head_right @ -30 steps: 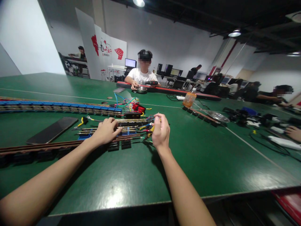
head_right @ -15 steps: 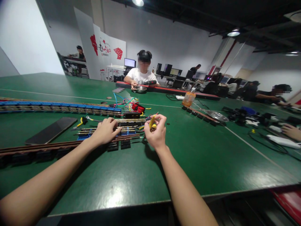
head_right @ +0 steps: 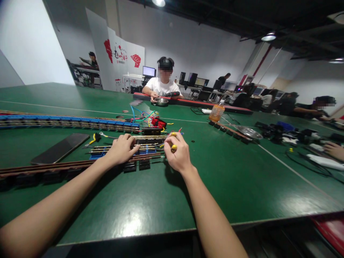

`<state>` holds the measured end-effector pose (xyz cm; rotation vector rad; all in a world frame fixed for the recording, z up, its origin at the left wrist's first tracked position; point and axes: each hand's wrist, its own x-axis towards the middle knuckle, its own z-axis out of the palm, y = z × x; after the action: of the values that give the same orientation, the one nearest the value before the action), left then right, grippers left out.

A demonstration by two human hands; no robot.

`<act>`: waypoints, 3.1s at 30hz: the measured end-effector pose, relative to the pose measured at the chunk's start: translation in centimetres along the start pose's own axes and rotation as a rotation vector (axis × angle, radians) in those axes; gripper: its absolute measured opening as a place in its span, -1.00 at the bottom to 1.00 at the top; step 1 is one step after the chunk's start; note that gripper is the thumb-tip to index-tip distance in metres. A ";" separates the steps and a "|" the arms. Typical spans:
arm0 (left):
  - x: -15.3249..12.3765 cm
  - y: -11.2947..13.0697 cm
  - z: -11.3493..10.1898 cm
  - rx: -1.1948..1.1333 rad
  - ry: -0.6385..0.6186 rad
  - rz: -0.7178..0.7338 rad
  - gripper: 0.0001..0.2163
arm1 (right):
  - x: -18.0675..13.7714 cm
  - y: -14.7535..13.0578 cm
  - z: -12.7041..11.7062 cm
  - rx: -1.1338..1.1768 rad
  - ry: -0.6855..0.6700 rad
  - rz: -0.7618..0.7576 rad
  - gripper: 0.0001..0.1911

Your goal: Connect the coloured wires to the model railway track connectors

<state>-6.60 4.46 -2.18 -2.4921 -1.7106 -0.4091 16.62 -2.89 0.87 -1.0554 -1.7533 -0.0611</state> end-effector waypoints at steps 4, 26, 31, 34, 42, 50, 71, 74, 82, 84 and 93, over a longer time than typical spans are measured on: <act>0.0 0.0 0.0 -0.001 0.005 -0.004 -0.65 | -0.2 0.4 0.1 0.041 0.077 -0.004 -0.85; 0.1 0.1 -0.2 0.006 -0.001 -0.007 -0.64 | -0.4 1.3 -2.1 -0.065 0.417 -0.060 -0.72; 0.0 0.1 -0.2 0.001 0.000 -0.012 -0.64 | 0.0 3.6 -1.9 -0.181 0.559 -0.009 -0.66; 0.0 0.1 -0.2 -0.005 -0.007 -0.015 -0.64 | 0.7 5.3 -1.7 -0.227 0.496 -0.037 -0.64; 0.0 0.2 -0.4 -0.001 -0.013 -0.025 -0.63 | 1.9 7.0 -0.5 -0.313 0.486 -0.017 -0.68; 0.0 0.2 -0.3 -0.005 -0.010 -0.018 -0.63 | 1.5 7.3 -0.1 -0.330 0.415 0.014 -0.62; -0.1 0.2 -0.3 0.013 -0.007 -0.004 -0.63 | 0.6 7.2 0.0 -0.093 0.246 0.176 -0.65; -0.1 0.2 -0.4 0.008 -0.013 -0.007 -0.63 | 0.6 7.0 -0.2 -0.079 0.256 0.168 -0.65; -0.1 0.2 -0.3 0.012 -0.011 -0.006 -0.63 | 0.4 7.5 -0.2 -0.064 0.209 0.146 -0.64; -0.1 0.2 -0.3 0.014 -0.012 -0.008 -0.62 | 0.4 7.7 -0.2 -0.060 0.181 0.138 -0.65; -0.1 0.2 -0.3 0.011 -0.010 -0.007 -0.62 | 0.4 7.3 0.1 -0.092 0.074 -0.004 -0.93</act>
<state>-6.51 4.25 -1.92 -2.4853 -1.7207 -0.3879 21.44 1.83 -1.92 -1.1027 -1.6993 -0.1820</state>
